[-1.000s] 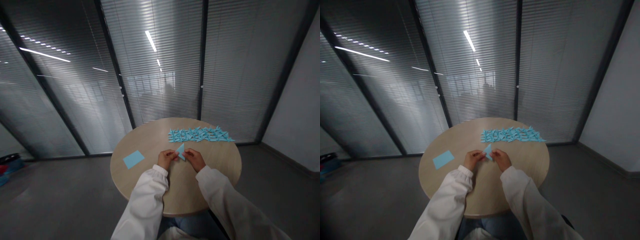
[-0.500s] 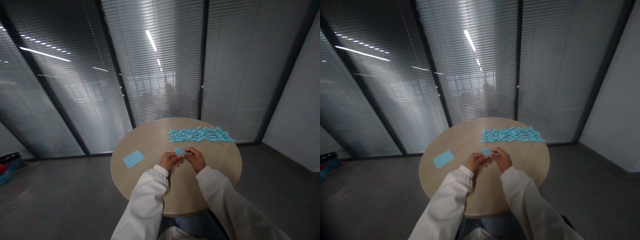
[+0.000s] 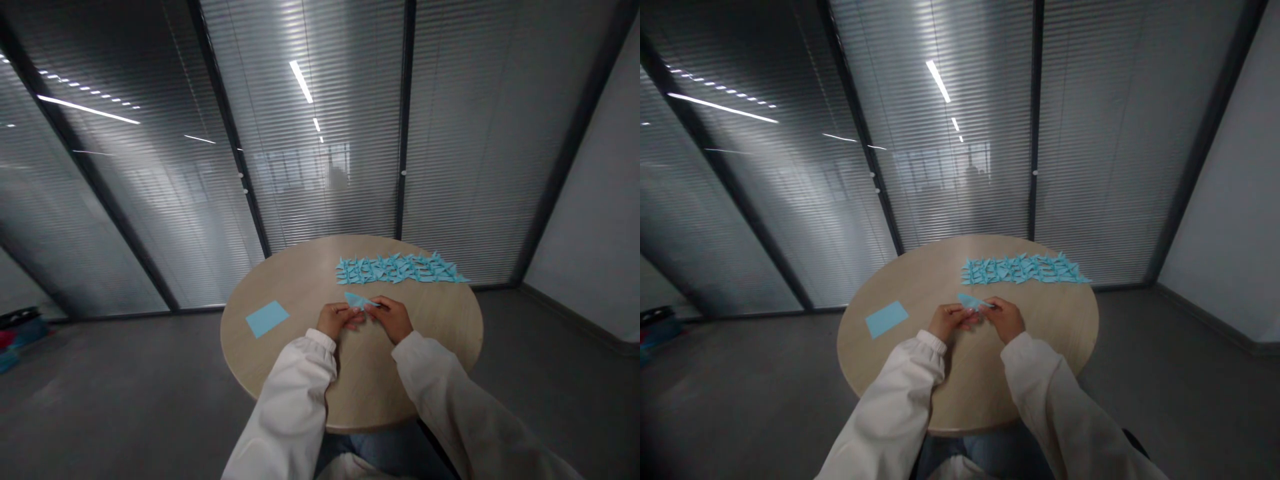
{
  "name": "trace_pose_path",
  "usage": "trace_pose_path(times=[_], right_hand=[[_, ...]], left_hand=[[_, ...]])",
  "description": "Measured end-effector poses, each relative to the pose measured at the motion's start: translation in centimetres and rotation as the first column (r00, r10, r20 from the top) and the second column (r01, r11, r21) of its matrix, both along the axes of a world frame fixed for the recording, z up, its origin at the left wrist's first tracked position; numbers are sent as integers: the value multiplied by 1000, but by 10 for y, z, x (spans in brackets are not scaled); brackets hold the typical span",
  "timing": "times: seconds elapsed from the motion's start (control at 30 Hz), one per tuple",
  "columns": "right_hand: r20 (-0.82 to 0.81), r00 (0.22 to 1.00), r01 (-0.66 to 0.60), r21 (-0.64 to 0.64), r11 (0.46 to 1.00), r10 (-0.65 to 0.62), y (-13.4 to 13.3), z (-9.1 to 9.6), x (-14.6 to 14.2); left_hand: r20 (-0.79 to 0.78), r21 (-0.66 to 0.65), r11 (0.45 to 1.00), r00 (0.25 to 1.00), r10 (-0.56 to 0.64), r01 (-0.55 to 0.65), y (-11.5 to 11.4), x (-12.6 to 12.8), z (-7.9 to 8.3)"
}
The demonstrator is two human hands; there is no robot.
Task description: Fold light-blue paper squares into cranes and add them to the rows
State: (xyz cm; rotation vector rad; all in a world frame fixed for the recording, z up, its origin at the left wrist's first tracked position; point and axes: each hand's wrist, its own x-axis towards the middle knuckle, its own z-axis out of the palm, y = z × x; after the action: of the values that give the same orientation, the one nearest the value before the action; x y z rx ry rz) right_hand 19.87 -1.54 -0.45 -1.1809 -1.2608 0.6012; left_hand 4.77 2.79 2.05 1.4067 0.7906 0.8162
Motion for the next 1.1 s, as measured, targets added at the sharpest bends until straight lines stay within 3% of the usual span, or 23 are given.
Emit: trace_pose_path(times=[0.3, 0.67, 0.9, 1.1], right_hand=[[-95, 994, -47, -5, 999, 47, 1, -2, 0], [-139, 987, -91, -44, 995, 84, -1, 3, -1], [-95, 994, -64, -15, 998, 62, 1, 3, -1], [-105, 990, -90, 0, 996, 89, 1, 0, 3]], left_hand=[[14, -77, 997, 1000, 7, -6, 2, 1, -2], [-2, -52, 999, 1000, -12, 12, 2, 0, -4], [-80, -59, 992, 990, -118, 113, -3, 2, -4], [-33, -44, 996, 997, -74, 73, -2, 4, -4]])
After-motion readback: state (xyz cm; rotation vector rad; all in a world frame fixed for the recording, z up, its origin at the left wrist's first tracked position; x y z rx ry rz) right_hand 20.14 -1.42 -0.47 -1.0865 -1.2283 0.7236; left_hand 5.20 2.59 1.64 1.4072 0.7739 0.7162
